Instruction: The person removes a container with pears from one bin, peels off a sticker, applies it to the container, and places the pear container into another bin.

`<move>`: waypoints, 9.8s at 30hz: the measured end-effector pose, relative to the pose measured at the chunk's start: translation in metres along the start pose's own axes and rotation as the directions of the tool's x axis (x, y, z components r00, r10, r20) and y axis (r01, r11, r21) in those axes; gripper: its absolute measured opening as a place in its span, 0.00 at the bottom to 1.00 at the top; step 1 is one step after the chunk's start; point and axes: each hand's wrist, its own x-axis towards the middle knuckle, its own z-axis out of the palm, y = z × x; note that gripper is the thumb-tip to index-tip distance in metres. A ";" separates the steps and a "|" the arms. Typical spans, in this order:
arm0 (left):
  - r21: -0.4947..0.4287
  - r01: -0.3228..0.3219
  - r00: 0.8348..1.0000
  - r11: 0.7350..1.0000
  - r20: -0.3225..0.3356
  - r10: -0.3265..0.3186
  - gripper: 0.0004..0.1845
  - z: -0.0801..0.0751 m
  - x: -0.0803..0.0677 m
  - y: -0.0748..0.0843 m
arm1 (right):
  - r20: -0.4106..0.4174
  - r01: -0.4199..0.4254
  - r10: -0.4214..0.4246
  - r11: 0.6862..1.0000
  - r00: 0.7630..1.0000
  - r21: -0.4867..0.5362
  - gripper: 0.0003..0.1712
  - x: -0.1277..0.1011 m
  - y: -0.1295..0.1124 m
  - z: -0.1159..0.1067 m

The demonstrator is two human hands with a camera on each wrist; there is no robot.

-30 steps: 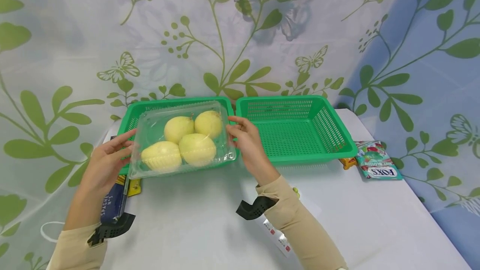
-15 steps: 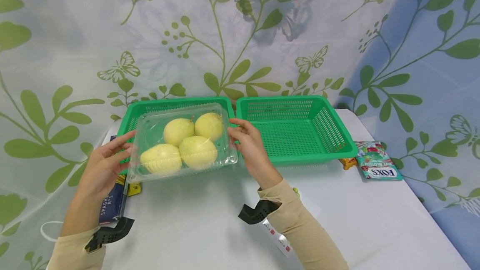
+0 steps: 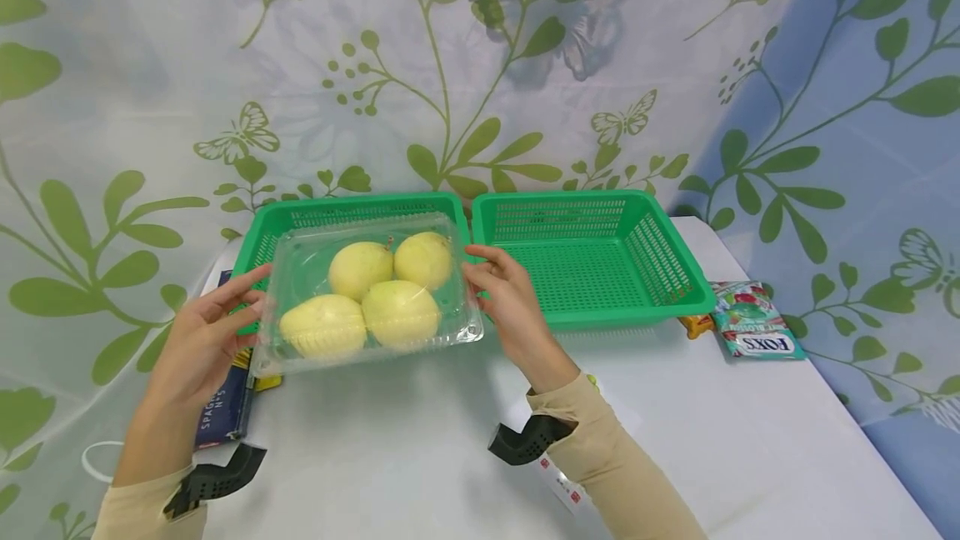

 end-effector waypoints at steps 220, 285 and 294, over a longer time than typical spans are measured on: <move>0.335 0.472 0.881 0.816 -0.210 -0.423 0.34 0.024 -0.069 -0.086 | -0.046 -0.125 0.138 0.646 0.989 -0.753 0.33 -0.040 0.088 -0.188; 0.316 0.484 0.874 0.816 -0.221 -0.433 0.33 0.026 -0.070 -0.086 | 0.048 -0.030 0.134 0.529 0.990 -0.848 0.38 -0.051 0.101 -0.178; 0.310 0.477 0.878 0.823 -0.222 -0.425 0.33 0.026 -0.071 -0.086 | 0.051 -0.023 0.127 0.521 0.991 -0.853 0.37 -0.049 0.101 -0.177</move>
